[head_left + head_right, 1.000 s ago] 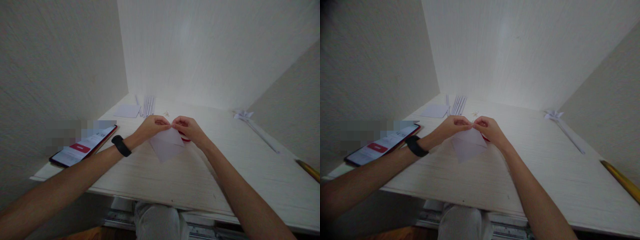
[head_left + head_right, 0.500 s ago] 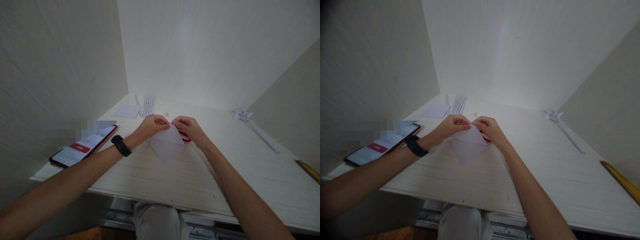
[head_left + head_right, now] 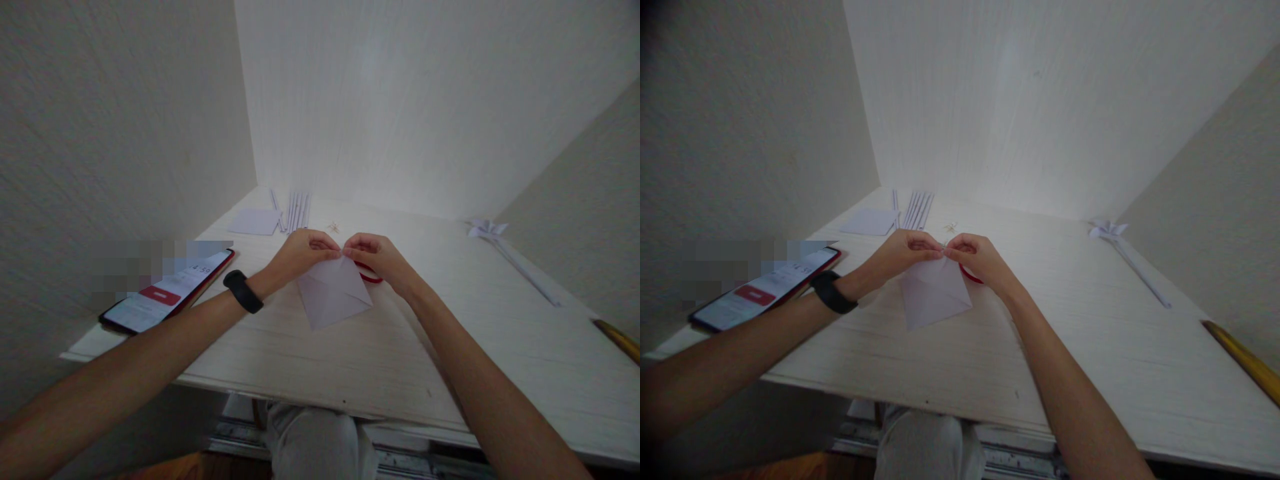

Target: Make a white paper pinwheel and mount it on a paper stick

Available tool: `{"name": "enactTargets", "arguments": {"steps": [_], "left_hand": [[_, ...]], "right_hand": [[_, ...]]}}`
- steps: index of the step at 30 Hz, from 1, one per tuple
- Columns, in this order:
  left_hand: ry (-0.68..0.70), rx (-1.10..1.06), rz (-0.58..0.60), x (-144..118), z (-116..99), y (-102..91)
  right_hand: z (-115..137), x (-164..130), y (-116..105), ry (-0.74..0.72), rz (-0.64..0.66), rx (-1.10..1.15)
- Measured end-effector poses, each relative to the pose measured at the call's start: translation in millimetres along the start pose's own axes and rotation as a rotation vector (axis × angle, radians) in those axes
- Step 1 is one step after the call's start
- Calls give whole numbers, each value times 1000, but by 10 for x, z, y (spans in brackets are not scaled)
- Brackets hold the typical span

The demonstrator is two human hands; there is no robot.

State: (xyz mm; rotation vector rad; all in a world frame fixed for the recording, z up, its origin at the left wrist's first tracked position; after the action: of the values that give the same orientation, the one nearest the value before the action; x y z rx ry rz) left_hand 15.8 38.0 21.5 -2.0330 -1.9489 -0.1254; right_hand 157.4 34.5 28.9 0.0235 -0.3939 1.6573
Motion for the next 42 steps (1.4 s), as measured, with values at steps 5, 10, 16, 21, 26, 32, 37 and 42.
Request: {"name": "enactTargets", "arguments": {"steps": [5, 10, 16, 21, 26, 32, 37, 42], "left_hand": [[7, 21, -2, -2, -8, 4], [38, 34, 11, 3, -17, 14], [53, 57, 3, 4, -23, 4], [84, 82, 19, -13, -45, 16], [99, 110, 24, -26, -58, 17], [110, 126, 30, -27, -45, 18], [105, 136, 37, -30, -40, 23], [102, 156, 50, -38, -51, 30]], "right_hand": [[-9, 14, 7, -12, 10, 8], [57, -7, -35, -45, -21, -3], [118, -33, -51, -67, -28, -11], [61, -20, -7, -25, 16, -16], [17, 3, -25, 3, 4, -48], [-5, 7, -24, 34, 9, -72], [-1, -7, -15, 60, 17, -72], [-7, -9, -12, 62, 21, -91]]}}
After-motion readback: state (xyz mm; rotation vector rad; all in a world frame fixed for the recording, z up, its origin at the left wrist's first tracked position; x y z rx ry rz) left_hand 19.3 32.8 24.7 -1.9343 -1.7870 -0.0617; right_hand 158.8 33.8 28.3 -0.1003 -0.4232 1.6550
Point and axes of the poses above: each hand's wrist, its own x-axis towards the middle knuckle, its own y-axis out of the palm, z = x × y, the point moved 6 cm from there along x, towards the middle knuckle, and after that the axes turned 15 degrees about -z, right-handed, at the moved point
